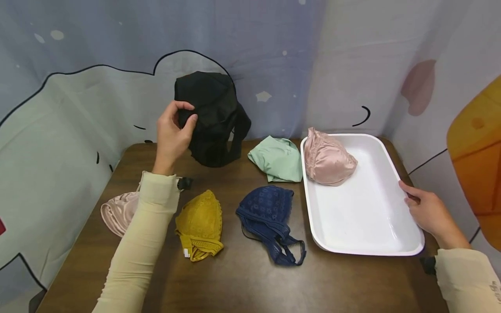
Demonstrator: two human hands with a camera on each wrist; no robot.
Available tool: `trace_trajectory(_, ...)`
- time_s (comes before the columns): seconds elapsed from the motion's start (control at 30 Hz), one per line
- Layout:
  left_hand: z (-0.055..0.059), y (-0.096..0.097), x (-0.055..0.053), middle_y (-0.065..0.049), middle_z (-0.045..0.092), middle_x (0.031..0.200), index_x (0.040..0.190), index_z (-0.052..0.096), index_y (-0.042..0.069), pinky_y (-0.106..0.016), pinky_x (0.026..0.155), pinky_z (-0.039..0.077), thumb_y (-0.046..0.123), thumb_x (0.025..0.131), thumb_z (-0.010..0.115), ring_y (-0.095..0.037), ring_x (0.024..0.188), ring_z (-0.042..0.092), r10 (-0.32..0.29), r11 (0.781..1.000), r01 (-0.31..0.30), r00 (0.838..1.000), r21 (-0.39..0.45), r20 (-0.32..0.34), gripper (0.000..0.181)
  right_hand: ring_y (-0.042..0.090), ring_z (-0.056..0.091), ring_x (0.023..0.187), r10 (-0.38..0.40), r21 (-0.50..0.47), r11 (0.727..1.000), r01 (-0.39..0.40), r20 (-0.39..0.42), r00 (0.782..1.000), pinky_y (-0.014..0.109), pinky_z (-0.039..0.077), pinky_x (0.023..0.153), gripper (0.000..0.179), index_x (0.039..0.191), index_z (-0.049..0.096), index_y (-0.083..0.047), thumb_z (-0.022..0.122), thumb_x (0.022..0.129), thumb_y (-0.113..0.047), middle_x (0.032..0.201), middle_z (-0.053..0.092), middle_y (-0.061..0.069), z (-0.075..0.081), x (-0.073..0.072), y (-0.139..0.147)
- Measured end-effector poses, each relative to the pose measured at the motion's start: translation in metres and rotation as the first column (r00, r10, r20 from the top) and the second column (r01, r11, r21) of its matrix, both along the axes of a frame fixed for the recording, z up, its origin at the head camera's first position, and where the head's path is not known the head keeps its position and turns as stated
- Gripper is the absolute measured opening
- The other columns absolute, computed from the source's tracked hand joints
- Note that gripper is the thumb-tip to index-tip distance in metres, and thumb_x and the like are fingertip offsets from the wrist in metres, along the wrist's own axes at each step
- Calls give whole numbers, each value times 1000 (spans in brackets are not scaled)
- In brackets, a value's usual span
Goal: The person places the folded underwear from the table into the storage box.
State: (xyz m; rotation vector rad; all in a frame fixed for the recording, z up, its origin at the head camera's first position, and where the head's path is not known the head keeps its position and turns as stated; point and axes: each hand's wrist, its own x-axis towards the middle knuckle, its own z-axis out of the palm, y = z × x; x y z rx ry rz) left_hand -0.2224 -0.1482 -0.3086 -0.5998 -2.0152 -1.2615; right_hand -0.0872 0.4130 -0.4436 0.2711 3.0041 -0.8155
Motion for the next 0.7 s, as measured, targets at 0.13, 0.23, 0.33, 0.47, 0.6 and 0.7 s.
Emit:
trace_trajectory(0.13, 17, 16, 18, -23, 58, 98, 97, 58, -12, -32, 89, 42, -11, 82, 63, -30, 93, 55, -26, 999, 26, 1000, 34, -16, 16, 50, 52, 93, -1, 1, 1000, 1, 5, 1000, 42, 49, 58, 45, 142, 33, -2, 46, 98, -7, 126, 35, 46, 1, 1, 0)
trace_trajectory(0.23, 24, 28, 26, -24, 59, 97, 96, 58, -13, -33, 88, 43, -13, 81, 64, -32, 92, 55, -38, 998, 39, 999, 48, -35, 15, 50, 52, 94, -2, 1, 1000, 2, 9, 1000, 42, 50, 58, 45, 141, 33, -2, 46, 98, -6, 126, 34, 46, 1, 2, 0)
trace_trajectory(0.33, 28, 38, 30, -25, 59, 96, 95, 58, -14, -34, 88, 44, -13, 81, 64, -33, 91, 56, -55, 996, 58, 997, 67, -45, 16, 47, 53, 90, -12, -4, 1000, 12, 10, 1000, 38, 49, 55, 45, 141, 34, -1, 46, 97, -5, 125, 35, 46, 2, 2, -1)
trace_trajectory(0.47, 31, 50, 34, -25, 59, 97, 96, 58, -14, -34, 84, 46, -13, 81, 64, -33, 88, 56, -86, 992, 90, 995, 84, -46, 17, 48, 53, 92, -17, -17, 1000, 17, 27, 999, 36, 49, 55, 46, 142, 33, -2, 46, 98, -7, 128, 33, 46, 5, 1, -1)
trace_trajectory(0.6, 32, 61, 36, -25, 59, 96, 96, 58, -14, -34, 84, 47, -13, 80, 65, -32, 88, 56, -116, 989, 120, 992, 91, -50, 17, 47, 52, 94, -2, -40, 999, 4, 53, 999, 39, 50, 59, 47, 143, 31, -5, 46, 99, -10, 130, 31, 45, 6, 1, -1)
trace_trajectory(0.7, 32, 69, 36, -25, 59, 95, 96, 58, -14, -35, 84, 47, -13, 80, 65, -32, 88, 56, -140, 985, 147, 987, 91, -78, 17, 46, 52, 94, 7, -43, 999, -5, 54, 998, 39, 50, 60, 47, 143, 31, -4, 46, 99, -10, 130, 31, 45, 6, 2, 0)
